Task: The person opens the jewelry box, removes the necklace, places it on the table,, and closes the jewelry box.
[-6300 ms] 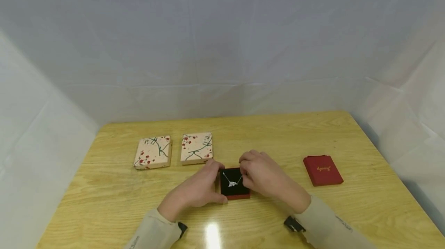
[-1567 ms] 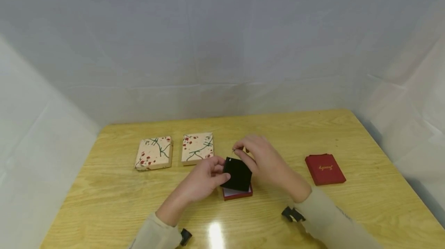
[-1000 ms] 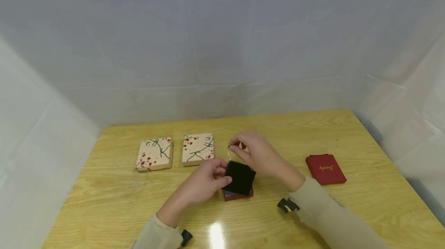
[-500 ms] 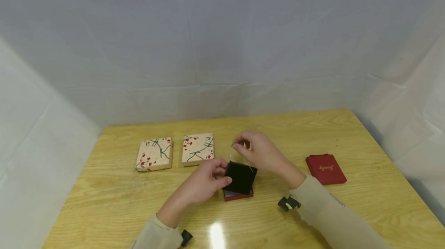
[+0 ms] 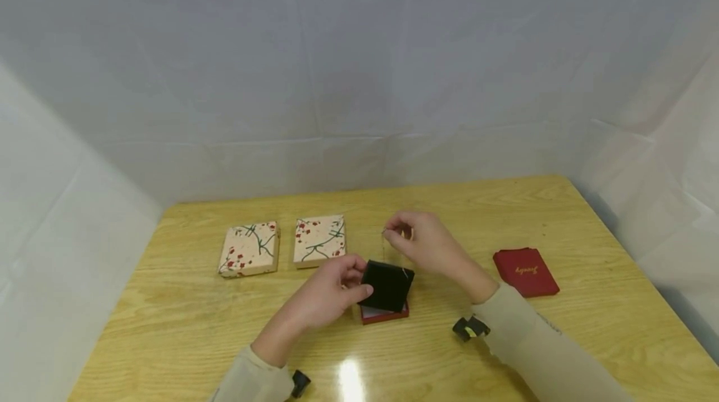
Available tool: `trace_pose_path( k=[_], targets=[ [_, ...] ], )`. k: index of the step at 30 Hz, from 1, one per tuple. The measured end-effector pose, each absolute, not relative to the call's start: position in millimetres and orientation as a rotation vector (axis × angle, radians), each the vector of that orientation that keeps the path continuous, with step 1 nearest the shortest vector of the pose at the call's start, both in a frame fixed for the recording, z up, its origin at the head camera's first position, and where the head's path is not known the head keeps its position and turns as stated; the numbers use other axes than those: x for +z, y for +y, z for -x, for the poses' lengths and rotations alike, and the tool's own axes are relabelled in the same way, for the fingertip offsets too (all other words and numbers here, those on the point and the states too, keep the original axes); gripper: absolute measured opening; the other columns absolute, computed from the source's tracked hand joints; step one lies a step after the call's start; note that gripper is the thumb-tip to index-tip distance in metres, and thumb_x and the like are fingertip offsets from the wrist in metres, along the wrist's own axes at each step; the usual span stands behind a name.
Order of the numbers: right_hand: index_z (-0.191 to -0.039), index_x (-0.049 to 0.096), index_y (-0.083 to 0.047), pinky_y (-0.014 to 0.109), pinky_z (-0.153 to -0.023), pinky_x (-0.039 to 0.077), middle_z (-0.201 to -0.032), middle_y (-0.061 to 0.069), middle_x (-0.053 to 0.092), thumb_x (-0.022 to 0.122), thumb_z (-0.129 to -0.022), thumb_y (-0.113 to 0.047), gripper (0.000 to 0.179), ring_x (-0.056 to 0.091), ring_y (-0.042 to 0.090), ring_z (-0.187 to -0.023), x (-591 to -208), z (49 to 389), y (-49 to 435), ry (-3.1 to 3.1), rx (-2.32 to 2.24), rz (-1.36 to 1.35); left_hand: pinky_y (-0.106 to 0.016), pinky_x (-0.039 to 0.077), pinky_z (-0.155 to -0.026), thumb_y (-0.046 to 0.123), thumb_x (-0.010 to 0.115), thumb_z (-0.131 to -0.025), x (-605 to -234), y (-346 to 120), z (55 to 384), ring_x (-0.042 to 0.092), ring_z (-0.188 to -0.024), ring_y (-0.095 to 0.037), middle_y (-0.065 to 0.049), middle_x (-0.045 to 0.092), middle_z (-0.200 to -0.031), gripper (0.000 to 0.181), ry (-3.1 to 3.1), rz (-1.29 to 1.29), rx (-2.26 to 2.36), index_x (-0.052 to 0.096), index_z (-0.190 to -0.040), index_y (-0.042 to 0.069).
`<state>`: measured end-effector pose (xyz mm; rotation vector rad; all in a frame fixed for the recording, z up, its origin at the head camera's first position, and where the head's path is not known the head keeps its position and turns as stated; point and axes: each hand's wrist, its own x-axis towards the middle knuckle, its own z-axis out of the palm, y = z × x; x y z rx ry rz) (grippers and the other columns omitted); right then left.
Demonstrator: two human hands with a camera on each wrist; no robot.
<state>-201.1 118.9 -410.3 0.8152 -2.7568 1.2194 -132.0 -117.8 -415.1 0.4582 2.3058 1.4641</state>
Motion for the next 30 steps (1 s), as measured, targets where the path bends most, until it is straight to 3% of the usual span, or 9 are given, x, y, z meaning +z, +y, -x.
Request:
trace_pose_path(
  k=[12,21,30],
  targets=[
    [-0.103,0.077,-0.016,0.038,-0.076,0.052,-0.097,-0.006,0.069,0.070,-0.103,-0.018,0.007,0.058,0.016,-0.088,-403,195,131,-2.693,1.238,-0.773,-0.037,0.058,-0.080,0.011,0.071,-0.100,-416,-118,132,0.070,-0.092,-0.020,-0.005,0.072,-0.104,0.021,2.310,-0.412,1.511,0.066,-0.118,0.002],
    [-0.107,0.076,-0.014,0.037,-0.075,0.051,-0.100,-0.006,0.070,0.069,-0.104,-0.016,0.008,0.058,0.016,-0.090,-394,189,143,-2.669,1.274,-0.749,-0.035,0.060,-0.076,0.011,0.072,-0.099,-416,-119,131,0.068,-0.094,-0.020,-0.009,0.066,-0.112,0.026,2.329,-0.381,1.513,0.064,-0.121,0.001],
    [-0.107,0.076,-0.015,0.038,-0.076,0.049,-0.099,-0.006,0.072,0.069,-0.104,-0.016,0.008,0.059,0.017,-0.088,-391,186,151,-2.661,1.291,-0.695,-0.043,0.059,-0.090,0.013,0.073,-0.098,-412,-119,128,0.064,-0.109,-0.025,-0.013,0.063,-0.123,0.045,2.348,-0.297,1.510,0.057,-0.137,-0.005]
  ],
)
